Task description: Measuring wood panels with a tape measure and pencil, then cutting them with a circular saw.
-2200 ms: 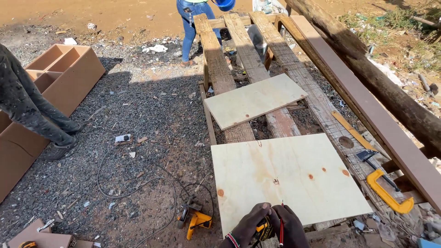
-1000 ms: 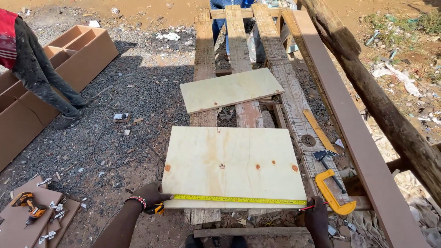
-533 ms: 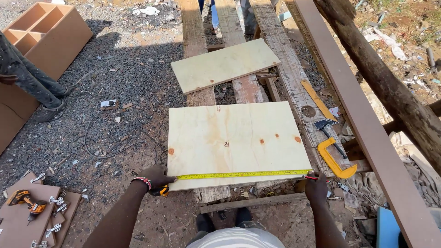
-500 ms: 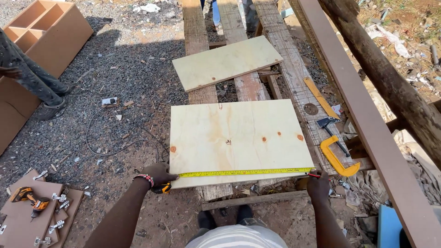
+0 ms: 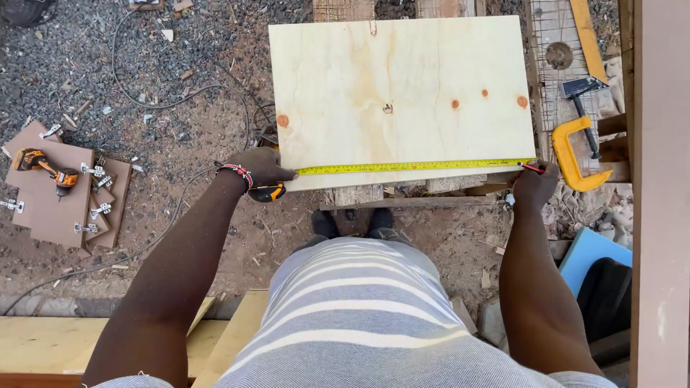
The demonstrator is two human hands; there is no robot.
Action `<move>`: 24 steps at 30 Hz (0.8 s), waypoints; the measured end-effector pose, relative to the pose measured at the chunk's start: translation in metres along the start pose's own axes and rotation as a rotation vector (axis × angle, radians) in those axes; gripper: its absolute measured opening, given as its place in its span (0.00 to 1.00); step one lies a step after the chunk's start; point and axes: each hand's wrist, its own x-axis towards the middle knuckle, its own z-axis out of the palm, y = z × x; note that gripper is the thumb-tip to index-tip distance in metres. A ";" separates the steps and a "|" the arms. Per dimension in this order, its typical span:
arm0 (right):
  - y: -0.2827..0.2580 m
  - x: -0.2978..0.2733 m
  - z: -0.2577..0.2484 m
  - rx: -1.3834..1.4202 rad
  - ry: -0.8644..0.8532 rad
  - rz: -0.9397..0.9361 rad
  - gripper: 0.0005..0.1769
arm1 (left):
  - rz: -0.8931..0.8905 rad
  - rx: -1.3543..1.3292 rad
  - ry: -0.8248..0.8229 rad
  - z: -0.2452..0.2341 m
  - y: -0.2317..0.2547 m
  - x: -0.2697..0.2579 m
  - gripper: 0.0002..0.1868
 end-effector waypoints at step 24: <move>-0.116 -0.152 0.057 0.415 -0.794 -0.221 0.18 | 0.022 -0.005 0.090 0.031 -0.004 -0.033 0.28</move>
